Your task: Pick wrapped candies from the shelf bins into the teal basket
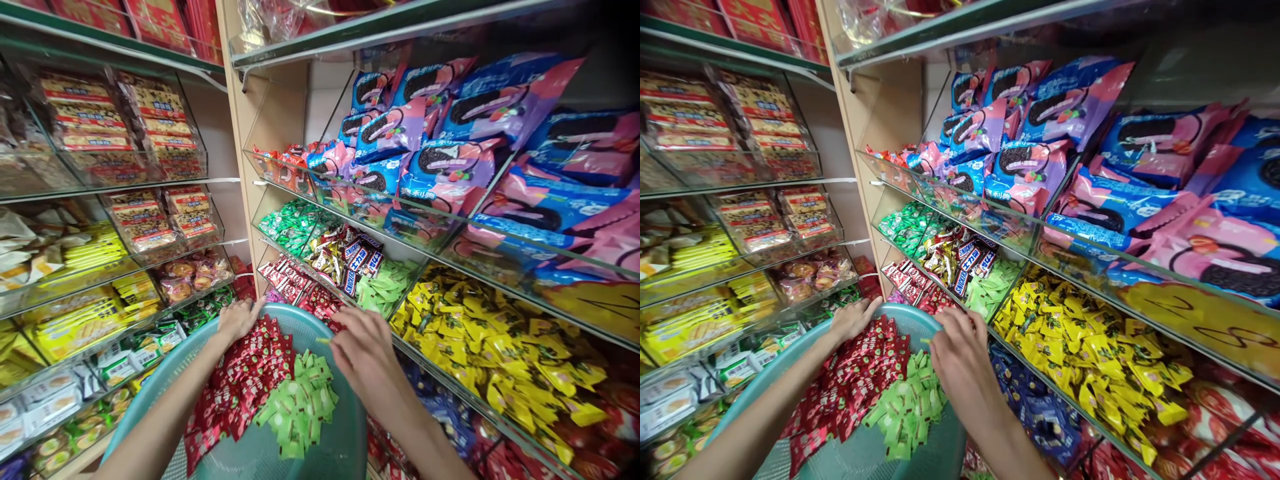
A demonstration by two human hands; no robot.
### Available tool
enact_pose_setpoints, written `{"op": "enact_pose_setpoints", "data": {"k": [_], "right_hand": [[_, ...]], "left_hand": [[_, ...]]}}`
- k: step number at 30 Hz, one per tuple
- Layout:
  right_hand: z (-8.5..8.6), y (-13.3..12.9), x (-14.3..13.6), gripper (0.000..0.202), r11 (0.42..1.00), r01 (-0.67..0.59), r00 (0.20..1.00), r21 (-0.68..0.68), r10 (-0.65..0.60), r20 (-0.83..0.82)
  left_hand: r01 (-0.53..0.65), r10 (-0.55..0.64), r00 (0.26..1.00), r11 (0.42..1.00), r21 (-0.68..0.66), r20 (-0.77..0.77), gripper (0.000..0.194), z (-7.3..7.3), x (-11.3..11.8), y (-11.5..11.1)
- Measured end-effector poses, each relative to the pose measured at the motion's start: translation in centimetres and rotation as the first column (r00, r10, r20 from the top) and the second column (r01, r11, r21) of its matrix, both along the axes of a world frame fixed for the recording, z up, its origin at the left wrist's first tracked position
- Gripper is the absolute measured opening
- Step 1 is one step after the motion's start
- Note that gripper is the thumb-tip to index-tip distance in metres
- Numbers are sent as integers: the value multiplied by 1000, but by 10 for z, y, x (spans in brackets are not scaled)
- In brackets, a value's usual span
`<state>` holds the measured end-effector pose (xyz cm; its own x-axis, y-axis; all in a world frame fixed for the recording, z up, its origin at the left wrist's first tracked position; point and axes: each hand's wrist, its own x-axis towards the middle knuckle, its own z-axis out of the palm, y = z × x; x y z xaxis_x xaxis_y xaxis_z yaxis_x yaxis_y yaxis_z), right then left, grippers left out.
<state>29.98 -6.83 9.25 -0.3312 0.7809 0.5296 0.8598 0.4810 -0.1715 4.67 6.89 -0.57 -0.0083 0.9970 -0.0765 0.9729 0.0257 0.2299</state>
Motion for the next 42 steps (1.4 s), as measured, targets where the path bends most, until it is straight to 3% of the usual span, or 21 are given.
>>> {"op": "enact_pose_setpoints", "data": {"k": [5,8,10,16,20,27,32,36,42], "right_hand": [[-59,0,-16,11,993,-20,997,-113,28,76],[-68,-4,-14,9,972,-49,991,-230,76,112],[-58,-5,-8,15,968,-61,993,-244,84,87],[1,-3,17,19,997,12,998,-72,-8,55],[22,6,32,20,998,66,994,18,-67,81],[27,41,47,18,941,290,943,177,-313,118],[35,51,45,21,889,416,839,191,-456,295],[37,52,42,22,860,470,779,199,-511,364],[32,57,44,25,851,479,773,216,-525,356]], "left_hand": [[-2,2,1000,1000,7,0,76,3,-1,-1],[-5,5,1000,1000,2,4,76,3,-2,-1],[-7,7,1000,1000,0,5,76,2,-2,-1],[-19,19,1000,1000,-8,-14,76,0,-2,2],[-18,18,1000,1000,-13,-9,78,-1,-2,4],[-1,1,1000,1000,-7,-2,80,-9,-3,8],[11,-11,1000,1000,-10,-3,82,-9,-3,10],[7,-8,1000,1000,-25,-14,83,-8,-2,10],[18,-18,1000,1000,-5,1,82,-9,-4,10]]}}
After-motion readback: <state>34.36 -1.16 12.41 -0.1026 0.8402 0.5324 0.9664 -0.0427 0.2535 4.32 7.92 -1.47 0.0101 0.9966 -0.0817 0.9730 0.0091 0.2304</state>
